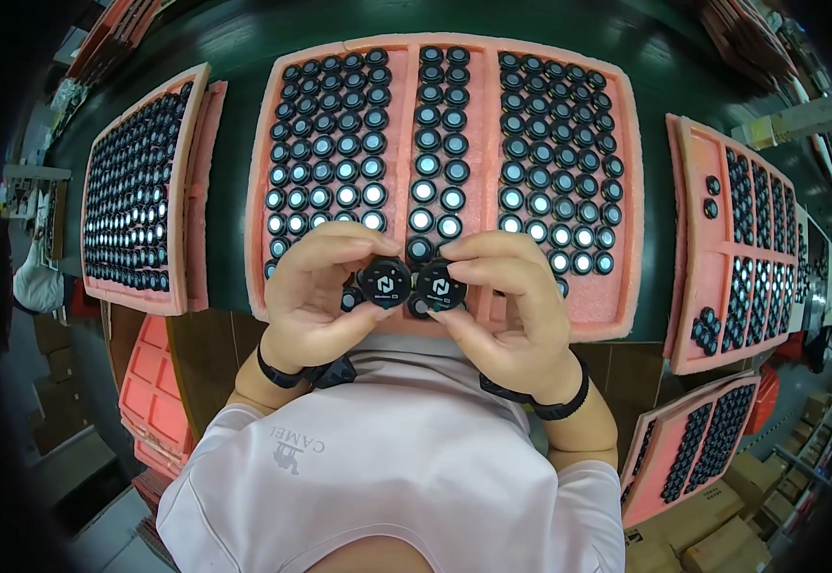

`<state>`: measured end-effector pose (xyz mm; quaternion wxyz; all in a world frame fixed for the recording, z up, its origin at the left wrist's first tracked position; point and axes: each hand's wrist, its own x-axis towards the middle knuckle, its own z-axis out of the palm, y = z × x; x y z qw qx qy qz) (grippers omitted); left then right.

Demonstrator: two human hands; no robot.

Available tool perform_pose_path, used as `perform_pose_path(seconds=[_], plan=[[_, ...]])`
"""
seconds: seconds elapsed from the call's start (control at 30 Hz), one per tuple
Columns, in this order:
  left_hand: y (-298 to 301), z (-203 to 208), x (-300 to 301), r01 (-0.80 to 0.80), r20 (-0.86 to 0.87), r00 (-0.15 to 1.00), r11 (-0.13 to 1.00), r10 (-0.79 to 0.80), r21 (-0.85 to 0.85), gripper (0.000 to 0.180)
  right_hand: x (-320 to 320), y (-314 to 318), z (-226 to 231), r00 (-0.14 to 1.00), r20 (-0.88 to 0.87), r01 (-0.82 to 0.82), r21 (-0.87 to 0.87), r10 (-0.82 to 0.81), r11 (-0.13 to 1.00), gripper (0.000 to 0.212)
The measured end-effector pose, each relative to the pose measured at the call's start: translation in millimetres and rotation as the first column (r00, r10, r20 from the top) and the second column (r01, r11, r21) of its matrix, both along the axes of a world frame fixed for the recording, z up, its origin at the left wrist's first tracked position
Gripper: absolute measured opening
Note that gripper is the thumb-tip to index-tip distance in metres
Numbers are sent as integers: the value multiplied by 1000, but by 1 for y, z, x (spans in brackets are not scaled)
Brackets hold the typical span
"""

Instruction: The person picks up a device from a tray, turns it over, and presses its buttons before placing it on a pink foam pad. After filling the pad, they move it into a box, retrieve a new foam pad, and continue the process.

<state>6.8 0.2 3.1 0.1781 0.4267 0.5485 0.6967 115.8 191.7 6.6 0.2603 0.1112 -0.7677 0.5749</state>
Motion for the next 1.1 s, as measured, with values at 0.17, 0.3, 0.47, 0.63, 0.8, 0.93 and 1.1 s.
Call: perform_pose_path(seconds=[0.17, 0.3, 0.47, 0.63, 0.8, 0.93, 1.1], plan=[[8, -3, -15, -38, -193, 981, 999, 32, -26, 55, -11, 4, -8, 1000, -1, -9, -146, 9, 989, 49], [15, -7, -17, -54, -201, 978, 999, 53, 5, 54, -17, 7, -16, 1000, -22, -19, -189, 15, 982, 50], [19, -8, -19, -55, -165, 985, 998, 48, -39, 52, -19, 11, -20, 1000, -14, -12, -207, 9, 978, 50], [21, -6, -23, -28, -251, 968, 999, 17, -41, 48, -18, 19, -20, 1000, -2, -4, -92, 4, 996, 48], [21, -5, -24, -34, -283, 959, 998, 16, -57, 36, -19, 18, -12, 1000, -1, -25, -94, 25, 995, 42], [26, -1, -10, -121, -85, 990, 990, 115, -69, 26, -16, 4, -21, 996, 89, 43, -483, 0, 875, 36], [25, -2, -21, -77, -279, 959, 995, 56, -62, 30, -15, 11, -23, 994, 65, -58, -358, 87, 932, 32]])
